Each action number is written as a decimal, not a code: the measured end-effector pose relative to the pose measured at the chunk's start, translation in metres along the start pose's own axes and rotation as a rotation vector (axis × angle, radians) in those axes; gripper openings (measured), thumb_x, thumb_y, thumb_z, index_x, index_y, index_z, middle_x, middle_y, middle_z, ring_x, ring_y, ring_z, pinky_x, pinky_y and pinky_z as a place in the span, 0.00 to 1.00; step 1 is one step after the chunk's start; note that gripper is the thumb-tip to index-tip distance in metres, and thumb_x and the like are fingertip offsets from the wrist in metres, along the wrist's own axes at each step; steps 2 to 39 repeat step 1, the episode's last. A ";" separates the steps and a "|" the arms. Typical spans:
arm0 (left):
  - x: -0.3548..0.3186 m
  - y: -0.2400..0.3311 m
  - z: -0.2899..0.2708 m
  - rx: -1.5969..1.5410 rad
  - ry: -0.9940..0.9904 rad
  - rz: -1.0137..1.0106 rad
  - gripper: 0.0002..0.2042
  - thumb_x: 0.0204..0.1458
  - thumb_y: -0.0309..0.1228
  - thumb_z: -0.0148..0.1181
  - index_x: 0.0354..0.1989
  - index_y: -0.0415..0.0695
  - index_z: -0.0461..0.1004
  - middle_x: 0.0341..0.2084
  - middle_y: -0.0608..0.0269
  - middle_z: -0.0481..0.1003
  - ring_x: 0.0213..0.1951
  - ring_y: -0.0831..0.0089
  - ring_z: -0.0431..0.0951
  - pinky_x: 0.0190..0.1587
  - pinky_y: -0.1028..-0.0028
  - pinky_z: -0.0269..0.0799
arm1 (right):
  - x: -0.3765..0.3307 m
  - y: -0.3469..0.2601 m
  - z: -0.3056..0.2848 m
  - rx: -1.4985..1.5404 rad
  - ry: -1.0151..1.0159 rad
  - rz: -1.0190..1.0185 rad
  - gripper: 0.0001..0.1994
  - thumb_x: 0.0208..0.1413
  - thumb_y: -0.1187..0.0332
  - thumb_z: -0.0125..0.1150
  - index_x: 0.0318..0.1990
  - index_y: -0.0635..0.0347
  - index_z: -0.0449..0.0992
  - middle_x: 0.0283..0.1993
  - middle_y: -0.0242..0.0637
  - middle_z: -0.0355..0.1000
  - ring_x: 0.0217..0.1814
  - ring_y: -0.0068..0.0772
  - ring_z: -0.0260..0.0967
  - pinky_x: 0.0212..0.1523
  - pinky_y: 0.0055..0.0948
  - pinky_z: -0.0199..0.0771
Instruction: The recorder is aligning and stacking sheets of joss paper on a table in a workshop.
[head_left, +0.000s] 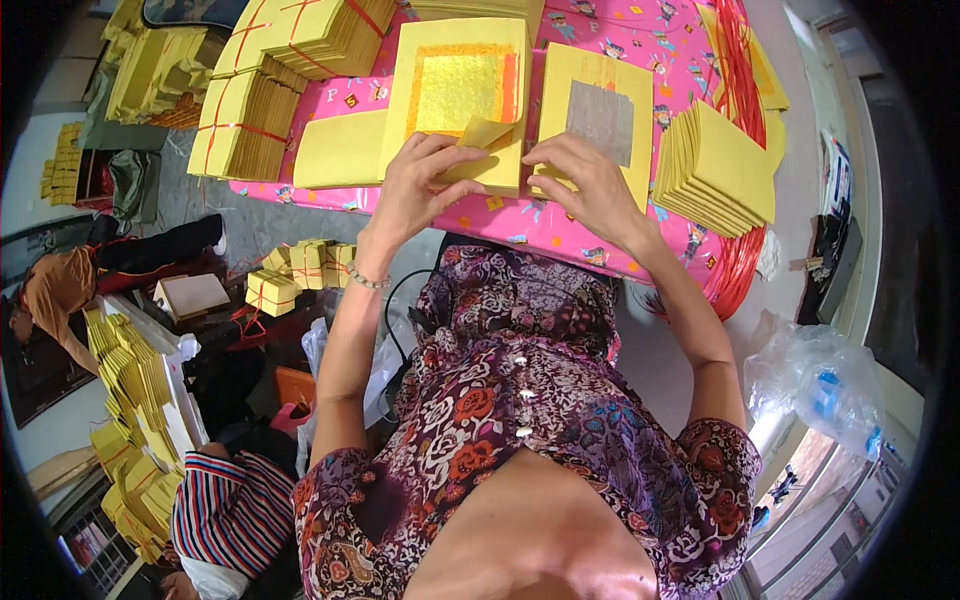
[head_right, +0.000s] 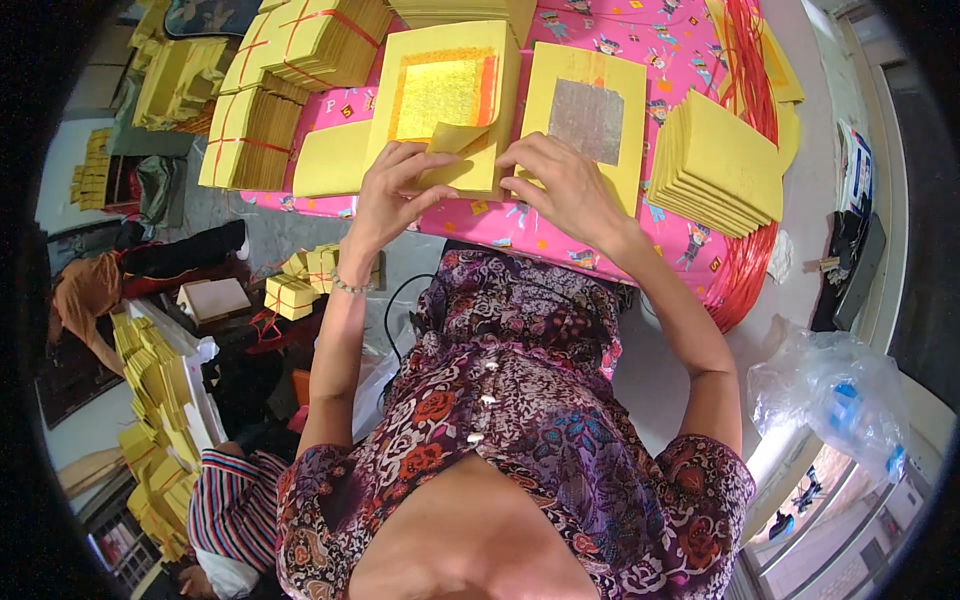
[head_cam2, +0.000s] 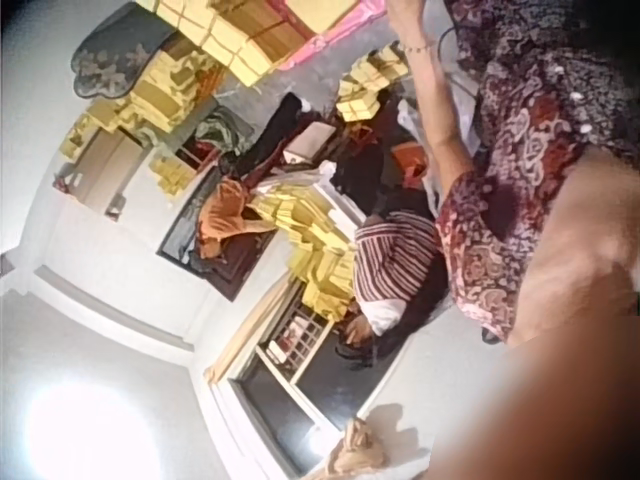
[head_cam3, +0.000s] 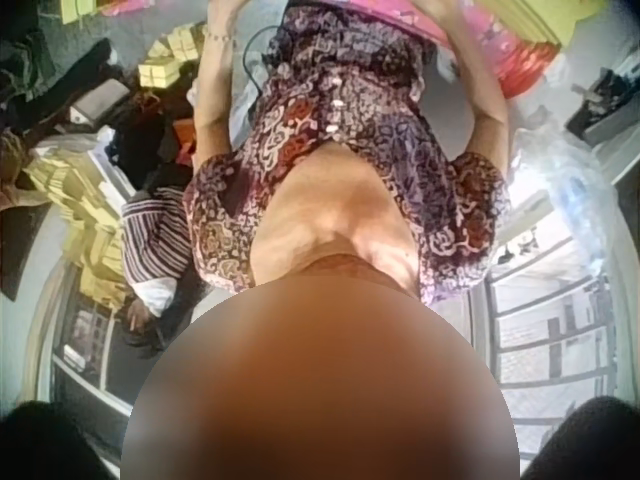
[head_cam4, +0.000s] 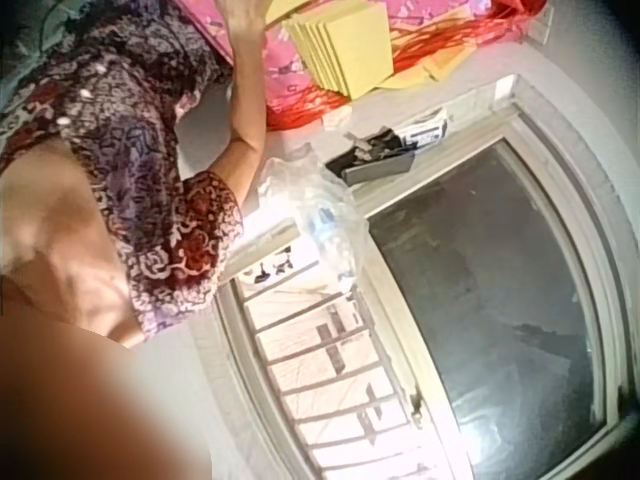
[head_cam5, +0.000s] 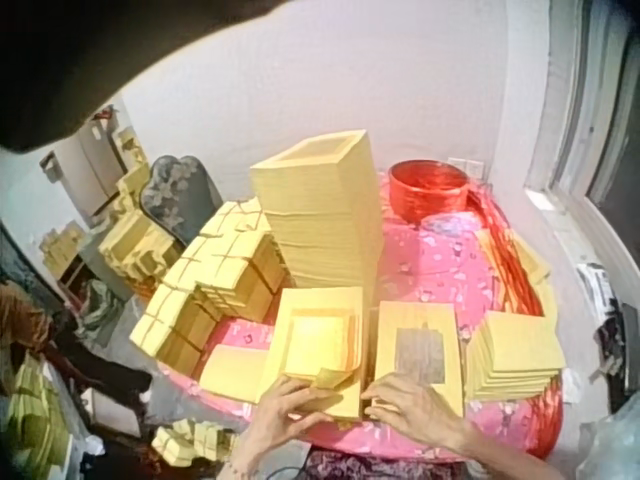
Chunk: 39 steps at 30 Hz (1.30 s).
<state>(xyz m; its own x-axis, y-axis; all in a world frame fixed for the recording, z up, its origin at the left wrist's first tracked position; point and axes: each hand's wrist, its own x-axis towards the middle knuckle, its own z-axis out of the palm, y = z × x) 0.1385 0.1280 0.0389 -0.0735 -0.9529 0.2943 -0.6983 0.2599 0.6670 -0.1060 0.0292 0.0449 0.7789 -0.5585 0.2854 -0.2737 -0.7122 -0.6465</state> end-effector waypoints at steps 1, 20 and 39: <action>0.000 0.000 0.000 -0.031 -0.012 -0.032 0.20 0.43 0.32 0.72 0.48 0.50 0.81 0.43 0.61 0.77 0.45 0.61 0.73 0.49 0.65 0.73 | -0.001 0.000 0.000 0.001 0.002 0.005 0.11 0.55 0.68 0.63 0.44 0.59 0.74 0.42 0.40 0.72 0.46 0.45 0.73 0.47 0.41 0.73; 0.000 0.000 0.000 -0.031 -0.012 -0.032 0.20 0.43 0.32 0.72 0.48 0.50 0.81 0.43 0.61 0.77 0.45 0.61 0.73 0.49 0.65 0.73 | -0.001 0.000 0.000 0.001 0.002 0.005 0.11 0.55 0.68 0.63 0.44 0.59 0.74 0.42 0.40 0.72 0.46 0.45 0.73 0.47 0.41 0.73; 0.000 0.000 0.000 -0.031 -0.012 -0.032 0.20 0.43 0.32 0.72 0.48 0.50 0.81 0.43 0.61 0.77 0.45 0.61 0.73 0.49 0.65 0.73 | -0.001 0.000 0.000 0.001 0.002 0.005 0.11 0.55 0.68 0.63 0.44 0.59 0.74 0.42 0.40 0.72 0.46 0.45 0.73 0.47 0.41 0.73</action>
